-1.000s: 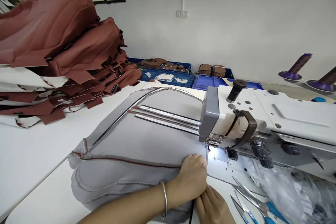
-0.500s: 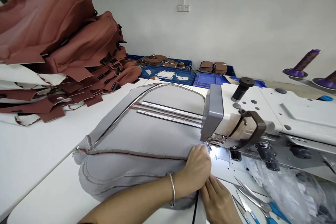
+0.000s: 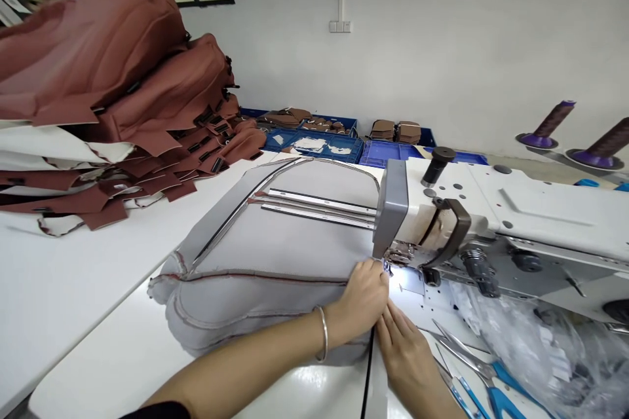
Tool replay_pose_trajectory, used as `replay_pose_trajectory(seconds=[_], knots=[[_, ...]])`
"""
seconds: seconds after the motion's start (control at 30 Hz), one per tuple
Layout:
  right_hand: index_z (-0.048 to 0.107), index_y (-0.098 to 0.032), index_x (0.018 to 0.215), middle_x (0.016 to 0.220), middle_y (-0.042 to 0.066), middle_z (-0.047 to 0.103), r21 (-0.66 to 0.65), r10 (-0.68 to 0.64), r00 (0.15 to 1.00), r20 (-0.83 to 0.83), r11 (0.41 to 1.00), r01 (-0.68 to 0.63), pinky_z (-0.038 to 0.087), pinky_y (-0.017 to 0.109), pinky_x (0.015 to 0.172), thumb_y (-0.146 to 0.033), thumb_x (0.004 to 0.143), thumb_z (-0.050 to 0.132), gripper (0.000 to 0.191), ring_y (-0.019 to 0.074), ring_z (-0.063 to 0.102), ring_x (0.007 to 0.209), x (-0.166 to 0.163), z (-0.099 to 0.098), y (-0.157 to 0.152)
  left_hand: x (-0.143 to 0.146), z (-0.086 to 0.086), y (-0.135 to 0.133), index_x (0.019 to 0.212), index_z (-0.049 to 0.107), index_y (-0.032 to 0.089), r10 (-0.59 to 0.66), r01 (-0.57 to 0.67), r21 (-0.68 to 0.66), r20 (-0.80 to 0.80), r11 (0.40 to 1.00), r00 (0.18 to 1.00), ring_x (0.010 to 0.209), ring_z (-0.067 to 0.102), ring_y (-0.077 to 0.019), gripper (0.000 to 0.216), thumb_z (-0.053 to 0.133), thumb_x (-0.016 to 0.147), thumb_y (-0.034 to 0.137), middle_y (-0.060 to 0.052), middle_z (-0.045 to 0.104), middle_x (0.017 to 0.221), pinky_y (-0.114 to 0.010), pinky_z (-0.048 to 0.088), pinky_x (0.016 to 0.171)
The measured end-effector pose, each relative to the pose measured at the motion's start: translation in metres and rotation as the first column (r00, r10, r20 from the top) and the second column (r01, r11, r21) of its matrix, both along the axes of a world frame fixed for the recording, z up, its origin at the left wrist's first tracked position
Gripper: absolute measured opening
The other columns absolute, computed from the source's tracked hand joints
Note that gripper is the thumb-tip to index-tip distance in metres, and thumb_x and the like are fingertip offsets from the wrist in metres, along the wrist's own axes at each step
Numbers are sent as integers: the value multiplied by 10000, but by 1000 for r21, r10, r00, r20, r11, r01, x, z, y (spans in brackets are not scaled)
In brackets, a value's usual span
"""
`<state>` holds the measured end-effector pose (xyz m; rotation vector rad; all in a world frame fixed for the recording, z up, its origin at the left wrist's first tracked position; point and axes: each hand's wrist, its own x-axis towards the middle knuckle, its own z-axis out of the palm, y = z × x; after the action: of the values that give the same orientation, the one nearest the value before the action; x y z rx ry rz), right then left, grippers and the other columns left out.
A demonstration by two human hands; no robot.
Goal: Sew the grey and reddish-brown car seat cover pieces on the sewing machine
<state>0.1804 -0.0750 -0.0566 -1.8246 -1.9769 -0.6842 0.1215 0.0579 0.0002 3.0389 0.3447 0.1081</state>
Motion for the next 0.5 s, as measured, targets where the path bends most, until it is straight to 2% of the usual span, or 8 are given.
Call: replay_pose_trajectory(seconds=[0.13,0.2,0.27,0.37,0.43,0.5], knots=[[592,-18,1078,1174,211,575,29,28,1000,-14,999,-28,507,421,899,29,785,329,396,292,457,1210,9,6,-5,-33,8,16,1090,509,80,29,-34,218,30,975,999,954,430,-261,257,365,889,152,-133,527,1020,-421,329,786],[592,-43,1058,1190,193,572,76,81,993,-86,994,-75,494,429,921,41,796,331,379,278,442,1227,12,19,-10,-46,10,32,1149,490,64,-44,46,294,-14,955,999,965,437,-258,311,314,905,141,-155,531,1051,-418,335,783],[585,-78,1072,1200,161,576,66,126,971,-205,991,-115,497,381,926,27,819,336,370,235,477,1201,9,36,-16,-51,13,48,1123,513,67,-178,193,314,-75,930,981,920,464,-236,316,284,913,125,-153,551,1020,-382,351,735],[551,-129,1190,1199,114,591,-159,108,936,-335,973,-169,515,272,884,-123,884,420,333,182,568,1094,-10,56,-20,-45,23,65,993,567,76,-321,345,298,-128,890,939,833,508,-209,272,313,902,102,-132,581,928,-338,372,673],[532,-101,1240,1245,156,550,-337,76,937,-341,920,-197,516,297,880,-306,855,558,437,250,546,1125,-28,63,-15,-36,34,67,925,582,77,-336,363,279,-141,889,931,771,537,-194,223,365,878,88,-123,597,893,-313,381,624],[505,-29,1261,1301,244,462,-462,15,936,-351,867,-187,499,400,899,-422,745,685,672,365,452,1197,-45,64,1,-27,46,62,879,596,81,-363,395,255,-165,883,917,703,558,-180,177,421,850,91,-114,612,863,-291,373,562]])
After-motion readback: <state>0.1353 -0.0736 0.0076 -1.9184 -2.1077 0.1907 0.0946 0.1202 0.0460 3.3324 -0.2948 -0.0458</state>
